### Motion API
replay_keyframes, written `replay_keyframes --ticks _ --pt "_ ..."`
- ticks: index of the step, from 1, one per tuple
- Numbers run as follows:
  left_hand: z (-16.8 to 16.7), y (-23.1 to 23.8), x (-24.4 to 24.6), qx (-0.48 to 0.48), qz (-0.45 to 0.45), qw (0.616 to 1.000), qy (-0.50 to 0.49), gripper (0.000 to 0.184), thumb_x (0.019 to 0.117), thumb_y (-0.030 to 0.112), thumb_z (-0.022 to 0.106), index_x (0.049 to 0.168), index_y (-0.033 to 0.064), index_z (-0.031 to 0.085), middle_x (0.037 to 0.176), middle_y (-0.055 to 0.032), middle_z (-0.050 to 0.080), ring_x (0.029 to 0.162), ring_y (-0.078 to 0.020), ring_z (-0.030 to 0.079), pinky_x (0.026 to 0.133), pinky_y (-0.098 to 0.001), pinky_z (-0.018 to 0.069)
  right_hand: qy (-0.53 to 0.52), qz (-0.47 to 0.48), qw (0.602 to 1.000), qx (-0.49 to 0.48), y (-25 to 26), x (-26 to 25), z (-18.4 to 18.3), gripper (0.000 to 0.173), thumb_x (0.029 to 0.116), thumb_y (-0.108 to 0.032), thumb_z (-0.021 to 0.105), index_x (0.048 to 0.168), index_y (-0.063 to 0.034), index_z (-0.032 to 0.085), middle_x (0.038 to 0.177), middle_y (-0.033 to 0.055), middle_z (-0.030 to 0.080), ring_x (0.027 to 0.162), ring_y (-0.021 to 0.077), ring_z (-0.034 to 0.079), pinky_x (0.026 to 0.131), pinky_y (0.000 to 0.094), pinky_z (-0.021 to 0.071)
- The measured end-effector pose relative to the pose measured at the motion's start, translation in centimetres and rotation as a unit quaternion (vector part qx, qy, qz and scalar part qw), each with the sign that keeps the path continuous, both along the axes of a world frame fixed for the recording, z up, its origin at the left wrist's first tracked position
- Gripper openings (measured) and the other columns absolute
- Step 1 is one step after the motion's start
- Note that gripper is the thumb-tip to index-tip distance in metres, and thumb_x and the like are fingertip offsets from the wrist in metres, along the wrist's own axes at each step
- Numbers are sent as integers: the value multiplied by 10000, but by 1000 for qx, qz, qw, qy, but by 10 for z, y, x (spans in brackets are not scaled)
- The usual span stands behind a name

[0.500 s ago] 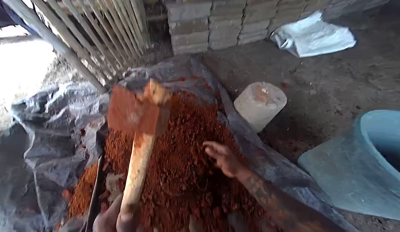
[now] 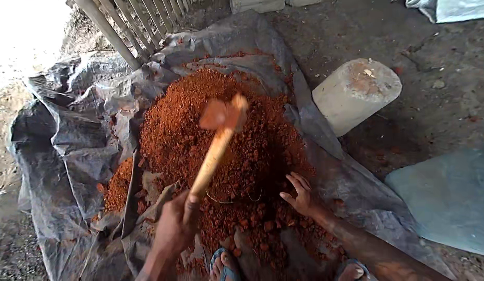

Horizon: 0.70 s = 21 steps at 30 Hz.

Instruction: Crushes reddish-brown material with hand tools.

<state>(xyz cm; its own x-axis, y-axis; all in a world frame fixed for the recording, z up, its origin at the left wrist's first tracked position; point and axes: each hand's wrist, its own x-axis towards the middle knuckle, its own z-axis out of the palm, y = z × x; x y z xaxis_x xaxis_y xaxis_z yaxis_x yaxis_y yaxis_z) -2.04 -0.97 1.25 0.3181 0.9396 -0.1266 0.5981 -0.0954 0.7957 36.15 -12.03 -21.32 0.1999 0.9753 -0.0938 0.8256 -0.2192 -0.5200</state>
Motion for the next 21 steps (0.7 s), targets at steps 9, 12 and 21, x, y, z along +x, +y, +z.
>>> replay_keyframes --ticks 9,12,21 --pt "-108 -32 -2 -150 -57 956 245 788 1034 670 251 1008 10 680 781 -163 662 738 -323 682 691 -560 559 14 57 998 -22 -33 -120 9 1077 671 -898 641 1485 -198 556 1544 327 410 1429 523 387 1178 673 292" --pt "-106 -27 10 -250 -61 928 270 751 1052 636 231 922 36 664 770 -131 623 747 -316 643 701 -565 521 -41 185 980 54 -38 -133 -2 582 844 -644 700 1301 -283 700 1449 238 564 1337 504 509 1052 734 389" --pt "-20 -9 20 99 -27 989 -108 678 973 780 288 822 181 567 541 94 453 420 -22 441 375 -251 403 1 144 988 51 1 -100 19 252 858 -161 680 1098 -126 749 1211 211 695 1024 417 706 719 555 606"
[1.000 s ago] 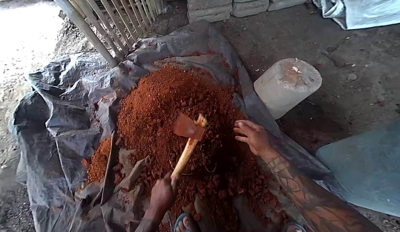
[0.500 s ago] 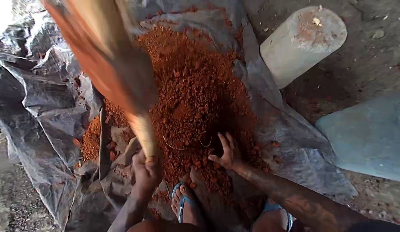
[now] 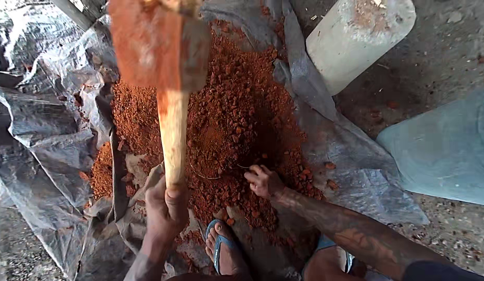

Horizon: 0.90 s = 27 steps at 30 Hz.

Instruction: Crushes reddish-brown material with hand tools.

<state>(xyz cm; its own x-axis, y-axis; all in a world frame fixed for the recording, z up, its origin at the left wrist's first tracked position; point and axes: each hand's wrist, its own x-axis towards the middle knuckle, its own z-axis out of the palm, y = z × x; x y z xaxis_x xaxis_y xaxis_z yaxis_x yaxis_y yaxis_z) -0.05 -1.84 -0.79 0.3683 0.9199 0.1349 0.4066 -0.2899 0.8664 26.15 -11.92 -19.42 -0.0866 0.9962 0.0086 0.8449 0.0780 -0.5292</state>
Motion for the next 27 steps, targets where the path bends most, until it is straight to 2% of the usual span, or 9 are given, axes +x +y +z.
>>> replay_keyframes --ticks 3,5,6,11,15,18,21,24,27 --pt "-61 -18 -18 -82 25 974 209 772 1014 700 270 890 40 650 582 -36 547 486 -161 555 468 -395 499 87 -108 980 -140 23 38 28 348 861 -172 691 1197 -91 730 1256 173 674 1068 327 694 895 513 579" --pt "-87 -17 -19 -287 -8 881 376 736 1053 633 274 1000 14 668 812 -171 652 770 -342 669 717 -584 540 136 -191 958 -166 41 59 42 349 844 -165 719 1181 -72 725 1172 164 704 1067 309 685 936 519 549" --pt "-96 -17 -18 -324 -15 859 397 743 1049 648 246 954 37 658 818 -155 641 793 -338 661 729 -585 526 158 -225 948 -161 48 65 49 330 836 -155 730 1155 -66 725 1110 162 714 1021 301 690 905 526 548" --pt "-35 -5 -13 -208 19 951 229 722 1002 697 225 824 131 637 605 30 521 520 -134 527 502 -392 470 318 -251 902 -148 91 40 108 307 881 -116 777 1167 -66 676 1016 147 689 727 244 681 660 446 602" --pt "28 14 -10 -14 17 999 26 671 990 758 297 779 185 576 544 88 466 426 -36 444 385 -255 400 437 -172 874 -122 119 15 146 449 955 -240 742 1356 -90 610 1209 130 674 947 224 695 785 410 606" --pt "38 19 -8 59 -6 997 -50 625 998 744 282 805 211 545 542 102 454 422 -15 428 378 -235 381 443 -204 869 -80 132 27 159 399 988 -249 678 1334 -59 616 1237 157 673 1029 289 712 819 497 628" --pt "-27 3 -15 15 32 994 108 777 1005 746 234 829 88 609 546 5 502 440 -110 504 411 -335 452 411 -278 865 -73 131 58 145 362 1013 -254 645 1311 -50 619 1206 153 688 1031 282 720 854 504 619" --pt "-84 3 -16 -289 -10 876 386 760 1050 650 233 981 26 662 855 -177 659 837 -358 676 748 -601 531 341 -321 879 -91 111 90 116 364 1030 -282 629 1307 -46 616 1233 179 674 1060 318 696 904 546 576" --pt "-57 26 -13 -315 -22 878 360 753 1068 619 204 927 40 663 786 -143 634 751 -327 653 692 -582 529 251 -364 893 -82 104 118 89 340 1022 -269 646 1269 -34 646 1183 184 692 1024 316 697 908 544 562"
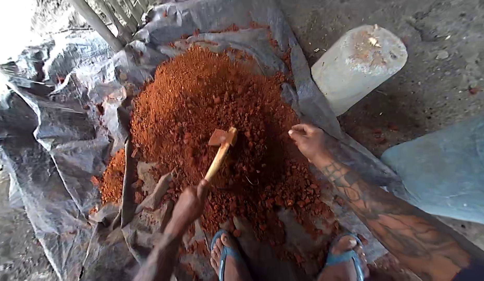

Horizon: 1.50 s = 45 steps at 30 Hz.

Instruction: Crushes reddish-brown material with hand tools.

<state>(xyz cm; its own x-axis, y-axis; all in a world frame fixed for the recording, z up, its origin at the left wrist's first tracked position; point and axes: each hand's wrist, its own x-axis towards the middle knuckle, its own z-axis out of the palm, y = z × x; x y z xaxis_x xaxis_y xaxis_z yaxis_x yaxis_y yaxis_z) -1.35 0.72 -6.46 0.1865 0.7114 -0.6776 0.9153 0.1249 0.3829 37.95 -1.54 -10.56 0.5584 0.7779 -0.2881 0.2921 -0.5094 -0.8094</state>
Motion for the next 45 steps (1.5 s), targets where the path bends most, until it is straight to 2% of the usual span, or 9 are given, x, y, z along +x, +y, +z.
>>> replay_keyframes --ticks 9,12,15,21,25,29,33,41,45 --pt "113 32 38 400 19 802 -443 645 956 805 280 833 222 526 550 88 476 408 -50 443 357 -264 402 -167 -29 980 -107 -61 23 -78 406 1028 -294 598 1314 -9 644 1374 259 582 1305 409 543 1107 559 420" --pt "48 44 50 399 -7 873 -280 796 990 766 212 910 64 579 553 -10 481 431 -151 480 406 -363 442 -165 -26 977 -130 -68 23 -84 405 1033 -305 590 1325 -28 643 1391 244 572 1303 401 545 1089 550 440" --pt "-1 41 51 59 -33 998 17 795 1055 656 200 1042 -4 643 885 -209 653 851 -374 676 768 -599 535 -152 -11 978 -144 -74 31 -89 412 1034 -312 590 1336 -35 634 1409 237 566 1319 402 538 1102 552 433" --pt "91 46 48 129 -19 983 -131 645 1083 556 236 808 105 606 606 -15 506 515 -163 500 506 -393 449 -179 6 979 -94 -86 53 -110 362 1023 -257 599 1272 -2 663 1391 243 573 1276 394 570 1074 543 461" --pt "133 42 70 326 -20 865 -382 656 994 762 254 784 202 523 522 70 457 387 -64 417 350 -267 385 -198 -6 974 -109 -85 46 -117 381 1012 -298 615 1274 -23 657 1418 233 553 1278 398 570 1038 557 480" --pt "61 22 74 342 -70 895 -278 791 999 756 215 872 75 595 552 -7 497 439 -132 501 417 -341 454 -169 -42 977 -127 -73 47 -111 379 1020 -331 610 1240 -27 668 1371 234 574 1227 394 591 1011 561 488" --pt "6 18 77 -24 -76 994 73 779 1058 650 210 980 11 650 857 -189 640 816 -361 661 743 -601 525 -160 -16 979 -122 -79 52 -112 374 1022 -315 595 1258 -34 665 1361 223 586 1225 384 598 1026 546 495" --pt "133 24 81 247 -48 902 -350 623 1002 738 310 767 215 552 541 91 465 414 -48 434 376 -255 399 -188 -9 976 -110 -83 50 -119 394 1021 -329 597 1276 -34 653 1382 238 569 1227 404 596 1018 565 494" --pt "83 12 75 340 -89 861 -366 739 972 789 251 821 138 567 543 46 484 421 -63 471 384 -280 423 -180 -33 977 -112 -77 49 -118 369 1028 -332 587 1232 -37 671 1361 220 584 1208 378 609 1013 545 498"
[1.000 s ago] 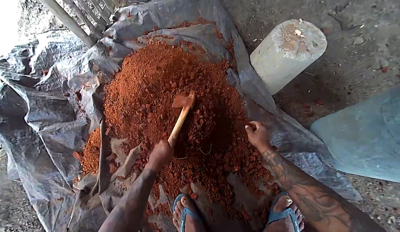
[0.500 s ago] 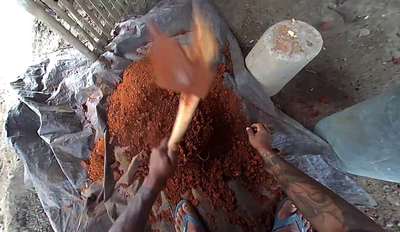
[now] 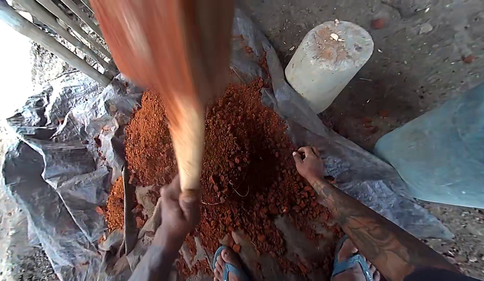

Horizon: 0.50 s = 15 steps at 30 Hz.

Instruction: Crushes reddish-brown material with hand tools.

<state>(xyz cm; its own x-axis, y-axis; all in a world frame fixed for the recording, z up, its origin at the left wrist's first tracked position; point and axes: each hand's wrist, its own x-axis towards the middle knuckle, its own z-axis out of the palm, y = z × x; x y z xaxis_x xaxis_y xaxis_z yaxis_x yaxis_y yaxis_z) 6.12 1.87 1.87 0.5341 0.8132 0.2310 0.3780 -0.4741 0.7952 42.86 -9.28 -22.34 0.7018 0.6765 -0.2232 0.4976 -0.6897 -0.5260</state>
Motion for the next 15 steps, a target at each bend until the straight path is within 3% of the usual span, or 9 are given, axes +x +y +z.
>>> replay_keyframes --ticks 1,2,3,4,5,8,11,13,15 --pt "-27 -8 -10 -3 21 993 116 811 992 765 232 848 64 614 557 -12 522 448 -121 523 422 -336 468 3 2 1000 1 -1 1 -1 368 1029 -328 583 1234 -36 671 1358 223 584 1208 379 607 1015 540 498" --pt "-49 -17 -16 -66 30 961 265 807 1016 701 249 918 17 666 621 -92 595 534 -225 613 510 -440 528 6 7 1000 4 -2 2 -2 366 1029 -321 582 1238 -33 670 1351 228 586 1206 386 607 1013 542 500" --pt "-67 -20 -16 -195 24 898 394 769 1045 657 263 1010 3 666 779 -171 653 728 -330 675 681 -546 554 9 14 1000 3 -4 3 -2 370 1030 -320 580 1246 -33 666 1350 230 587 1209 391 606 1012 546 502" --pt "-84 -20 -14 -281 23 845 455 754 1055 646 258 990 7 653 845 -189 649 813 -361 670 743 -586 534 12 20 1000 -3 -7 2 -4 372 1031 -324 577 1255 -39 662 1353 227 586 1213 390 605 1014 545 502" --pt "-88 -17 -11 -319 24 819 476 750 1059 639 245 966 19 656 858 -182 647 833 -359 668 753 -592 530 14 25 1000 -12 -8 3 -3 371 1033 -330 571 1264 -53 660 1358 216 587 1221 379 605 1018 542 505" --pt "-34 -6 -9 -289 17 871 397 742 1054 639 217 871 69 655 705 -91 586 654 -270 604 626 -522 509 19 16 1000 -9 -5 2 2 366 1041 -331 564 1254 -51 666 1345 221 589 1217 383 602 1016 550 499" --pt "19 -7 -20 -141 24 973 179 715 988 762 254 770 178 603 555 65 492 447 -86 484 415 -324 435 -8 22 1000 11 -7 0 -6 358 1028 -318 583 1241 -46 675 1335 232 589 1196 397 606 1002 555 502" --pt "40 -7 -22 -72 -3 997 7 642 992 758 291 794 211 562 546 94 483 416 -36 453 368 -255 405 -8 19 1000 6 -7 -2 -8 366 1028 -318 587 1248 -38 667 1352 243 576 1219 402 594 1017 556 494" --pt "31 -9 -26 -26 -13 995 -92 620 981 771 287 808 239 555 564 101 501 440 -24 473 393 -241 422 -4 9 1000 -3 -3 -1 -5 363 1033 -323 585 1234 -33 668 1345 243 581 1239 404 581 1028 555 484"
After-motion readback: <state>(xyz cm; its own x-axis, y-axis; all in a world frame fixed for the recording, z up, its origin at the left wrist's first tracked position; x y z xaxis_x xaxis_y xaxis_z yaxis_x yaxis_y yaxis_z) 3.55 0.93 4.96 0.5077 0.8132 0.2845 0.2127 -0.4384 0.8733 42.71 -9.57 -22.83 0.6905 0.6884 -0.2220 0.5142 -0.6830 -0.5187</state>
